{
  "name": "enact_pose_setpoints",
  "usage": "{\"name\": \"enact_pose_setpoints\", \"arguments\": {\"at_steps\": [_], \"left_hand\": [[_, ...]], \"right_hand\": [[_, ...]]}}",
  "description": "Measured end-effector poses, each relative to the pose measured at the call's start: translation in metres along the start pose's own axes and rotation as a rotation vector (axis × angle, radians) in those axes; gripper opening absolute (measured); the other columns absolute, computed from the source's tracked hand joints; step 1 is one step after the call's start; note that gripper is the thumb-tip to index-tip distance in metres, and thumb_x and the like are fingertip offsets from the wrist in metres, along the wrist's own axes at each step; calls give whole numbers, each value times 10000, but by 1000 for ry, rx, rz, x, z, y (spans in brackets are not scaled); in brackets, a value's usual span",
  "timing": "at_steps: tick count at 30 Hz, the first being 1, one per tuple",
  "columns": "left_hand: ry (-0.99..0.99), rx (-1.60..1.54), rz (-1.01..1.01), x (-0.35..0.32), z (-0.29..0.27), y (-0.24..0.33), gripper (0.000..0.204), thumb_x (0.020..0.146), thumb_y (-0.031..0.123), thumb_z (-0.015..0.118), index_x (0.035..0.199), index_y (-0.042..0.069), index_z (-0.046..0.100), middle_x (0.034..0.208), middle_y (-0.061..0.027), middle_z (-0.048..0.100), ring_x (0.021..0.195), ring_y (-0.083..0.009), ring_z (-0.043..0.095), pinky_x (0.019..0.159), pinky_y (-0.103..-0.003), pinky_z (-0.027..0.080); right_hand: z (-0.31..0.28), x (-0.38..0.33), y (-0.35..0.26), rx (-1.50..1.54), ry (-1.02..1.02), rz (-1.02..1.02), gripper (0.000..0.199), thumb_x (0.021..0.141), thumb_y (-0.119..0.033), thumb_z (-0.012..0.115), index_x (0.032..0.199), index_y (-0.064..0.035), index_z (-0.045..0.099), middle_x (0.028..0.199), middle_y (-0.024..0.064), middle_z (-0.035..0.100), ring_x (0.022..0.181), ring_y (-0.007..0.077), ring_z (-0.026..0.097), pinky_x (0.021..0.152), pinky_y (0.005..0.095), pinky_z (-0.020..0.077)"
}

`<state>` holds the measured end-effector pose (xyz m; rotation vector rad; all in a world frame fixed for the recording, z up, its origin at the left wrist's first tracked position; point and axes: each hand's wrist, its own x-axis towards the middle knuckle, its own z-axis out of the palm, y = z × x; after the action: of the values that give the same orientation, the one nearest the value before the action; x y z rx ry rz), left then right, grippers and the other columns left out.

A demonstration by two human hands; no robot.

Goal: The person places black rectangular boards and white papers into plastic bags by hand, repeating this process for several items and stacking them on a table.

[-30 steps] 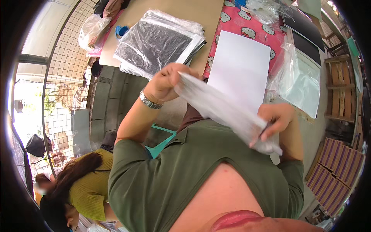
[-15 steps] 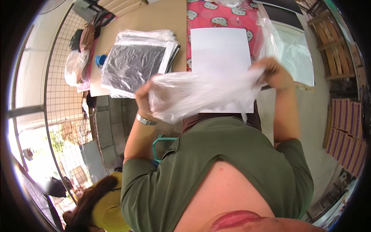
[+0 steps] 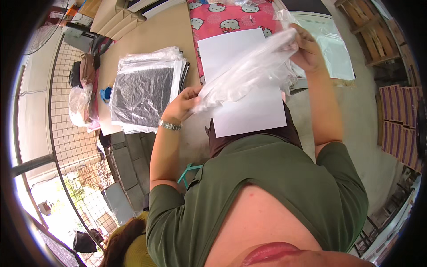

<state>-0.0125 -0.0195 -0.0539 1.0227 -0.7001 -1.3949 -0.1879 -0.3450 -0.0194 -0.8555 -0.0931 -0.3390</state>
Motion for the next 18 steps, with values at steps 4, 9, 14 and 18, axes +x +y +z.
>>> {"name": "enact_pose_setpoints", "arguments": {"at_steps": [4,9,14,18], "left_hand": [[232,-72,-138,49,-37,28,394,851,122,552,1195,-58,482,1065,-77,608,927,-142,583,851,-269,440],[211,-245,100,84,-112,36,367,857,158,500,1177,-23,494,1155,-130,564,1019,-238,566,912,-376,433],[329,-522,228,141,-152,26,250,825,183,503,1013,29,560,995,-103,599,933,-253,559,832,-421,433],[656,-253,98,172,-186,-11,136,801,157,483,792,62,580,719,-51,577,711,-203,536,657,-375,424]], "right_hand": [[-43,25,13,-232,342,212,363,777,-82,594,1135,-53,537,901,18,586,756,118,581,691,248,482],[-59,79,4,-279,236,269,377,720,-62,525,1095,-80,561,738,-21,471,587,59,420,533,211,369],[-106,109,44,-1312,202,310,444,717,-111,534,1159,-87,558,961,95,578,730,179,532,642,265,425],[-130,120,77,-2067,26,444,408,757,-132,516,1156,-62,561,1111,248,542,959,348,547,808,398,442]]}}
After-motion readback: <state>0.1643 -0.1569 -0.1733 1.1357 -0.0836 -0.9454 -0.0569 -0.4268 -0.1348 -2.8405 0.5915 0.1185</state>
